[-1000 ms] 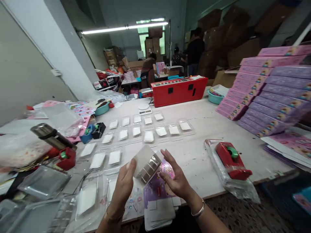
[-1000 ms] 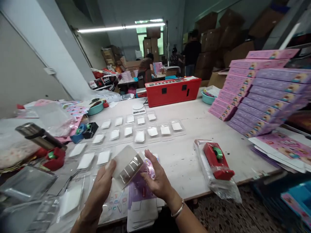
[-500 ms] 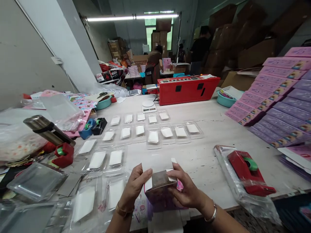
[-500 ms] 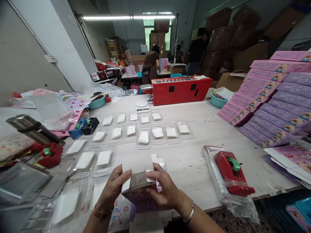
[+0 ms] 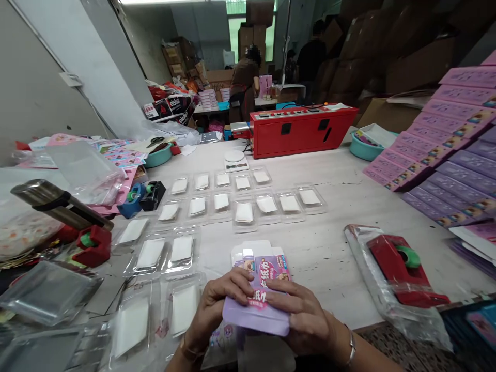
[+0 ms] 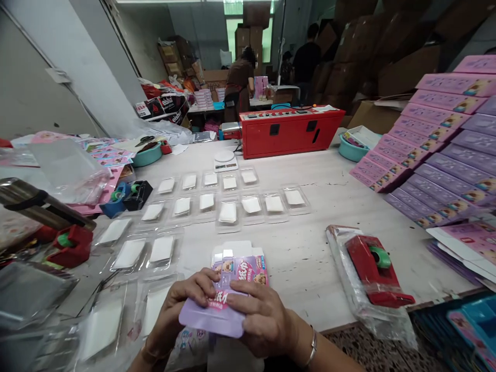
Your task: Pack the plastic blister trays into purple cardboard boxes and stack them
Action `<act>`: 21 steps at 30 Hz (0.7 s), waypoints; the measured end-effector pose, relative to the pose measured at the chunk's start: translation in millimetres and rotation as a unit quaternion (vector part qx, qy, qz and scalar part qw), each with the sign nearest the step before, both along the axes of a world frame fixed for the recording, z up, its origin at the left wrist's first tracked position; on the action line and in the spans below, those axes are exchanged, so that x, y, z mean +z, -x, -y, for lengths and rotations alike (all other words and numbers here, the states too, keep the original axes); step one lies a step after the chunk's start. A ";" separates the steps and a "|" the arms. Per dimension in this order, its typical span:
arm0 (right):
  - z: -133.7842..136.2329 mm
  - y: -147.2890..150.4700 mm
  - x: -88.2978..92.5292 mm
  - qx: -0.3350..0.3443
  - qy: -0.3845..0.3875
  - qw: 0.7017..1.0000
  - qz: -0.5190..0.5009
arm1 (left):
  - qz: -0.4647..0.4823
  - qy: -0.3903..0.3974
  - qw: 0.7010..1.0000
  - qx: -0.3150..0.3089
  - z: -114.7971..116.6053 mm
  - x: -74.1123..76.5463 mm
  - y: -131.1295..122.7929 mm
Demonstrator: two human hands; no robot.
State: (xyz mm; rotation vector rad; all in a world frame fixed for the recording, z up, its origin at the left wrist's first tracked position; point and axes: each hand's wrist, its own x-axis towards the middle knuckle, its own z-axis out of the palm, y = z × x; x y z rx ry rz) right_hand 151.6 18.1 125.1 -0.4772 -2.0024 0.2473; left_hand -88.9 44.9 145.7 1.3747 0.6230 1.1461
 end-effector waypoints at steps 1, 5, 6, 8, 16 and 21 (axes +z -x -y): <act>0.4 0.0 1.1 0.000 -0.013 1.000 -0.002 | -0.031 -0.018 0.999 -0.035 -0.2 3.7 5.8; 4.8 -0.2 13.1 -0.049 -0.042 0.997 0.049 | -0.196 -0.166 0.964 -0.063 4.7 21.4 17.0; 6.2 0.5 17.8 -0.066 -0.029 0.996 0.058 | -0.228 -0.206 0.951 -0.047 6.6 24.0 15.7; 8.7 2.9 27.7 -0.080 0.023 0.995 0.047 | -0.252 -0.261 0.932 -0.015 9.6 25.8 9.8; 11.1 14.8 37.9 -0.080 0.179 0.979 -0.065 | -0.202 -0.288 0.936 0.025 4.6 23.8 -13.3; 8.7 22.5 32.1 -0.074 0.205 0.967 -0.131 | -0.158 -0.255 0.953 0.044 3.5 17.8 -11.9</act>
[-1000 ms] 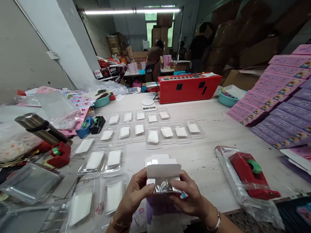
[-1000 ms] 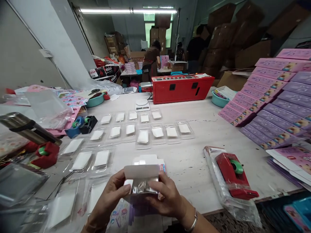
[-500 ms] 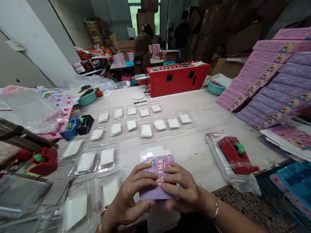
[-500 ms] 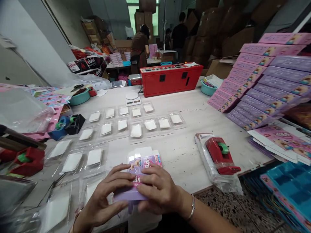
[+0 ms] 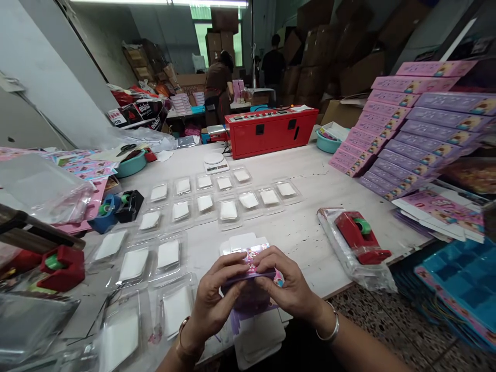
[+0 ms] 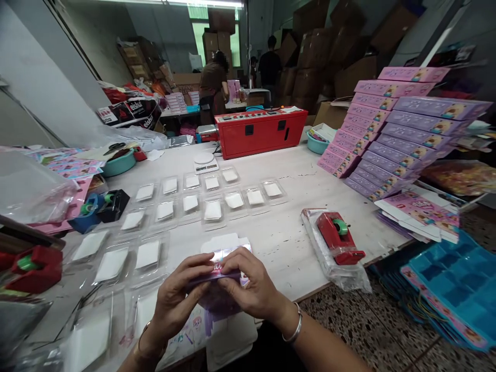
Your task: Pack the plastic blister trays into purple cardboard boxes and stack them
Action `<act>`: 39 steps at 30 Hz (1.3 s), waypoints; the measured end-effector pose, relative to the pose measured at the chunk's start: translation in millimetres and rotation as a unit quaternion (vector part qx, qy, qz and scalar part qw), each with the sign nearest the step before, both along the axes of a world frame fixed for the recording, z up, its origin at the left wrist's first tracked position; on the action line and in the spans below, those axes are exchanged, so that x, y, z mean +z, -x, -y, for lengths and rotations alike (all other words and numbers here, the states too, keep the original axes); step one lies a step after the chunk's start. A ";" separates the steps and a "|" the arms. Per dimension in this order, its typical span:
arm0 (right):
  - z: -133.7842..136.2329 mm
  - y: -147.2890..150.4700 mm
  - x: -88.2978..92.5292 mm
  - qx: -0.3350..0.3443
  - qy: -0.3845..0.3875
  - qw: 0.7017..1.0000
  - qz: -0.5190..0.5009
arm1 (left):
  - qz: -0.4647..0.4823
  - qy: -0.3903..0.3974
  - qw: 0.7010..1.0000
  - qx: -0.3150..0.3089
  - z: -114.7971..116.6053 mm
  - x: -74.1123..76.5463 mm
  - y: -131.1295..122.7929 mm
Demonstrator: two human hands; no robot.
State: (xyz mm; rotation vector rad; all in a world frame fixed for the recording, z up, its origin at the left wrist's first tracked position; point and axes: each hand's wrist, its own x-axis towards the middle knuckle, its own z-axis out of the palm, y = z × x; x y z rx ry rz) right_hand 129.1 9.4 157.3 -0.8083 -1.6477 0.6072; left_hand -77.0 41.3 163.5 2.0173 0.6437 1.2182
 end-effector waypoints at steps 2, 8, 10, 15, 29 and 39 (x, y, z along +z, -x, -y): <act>-0.1 3.9 -0.8 -0.007 0.002 1.000 -0.022 | 0.017 0.007 1.000 -0.011 0.5 -2.6 0.7; -0.1 6.3 -5.3 -0.009 -0.030 0.999 -0.020 | 0.025 -0.013 0.999 -0.029 -0.6 -9.4 1.8; -0.5 3.1 -8.0 -0.009 -0.081 0.997 0.014 | 0.025 -0.054 0.998 -0.020 -1.2 -13.0 3.9; 2.4 0.0 -3.9 0.004 -0.131 0.990 0.048 | 0.002 -0.156 0.988 0.006 -0.4 -21.6 9.9; -4.3 3.6 -15.0 -0.016 -0.180 0.982 0.056 | 0.027 -0.067 0.997 -0.006 1.1 -23.5 6.4; -18.3 36.1 -64.2 -0.084 -0.159 0.973 0.144 | -0.010 -0.105 0.990 0.097 0.3 -53.8 28.1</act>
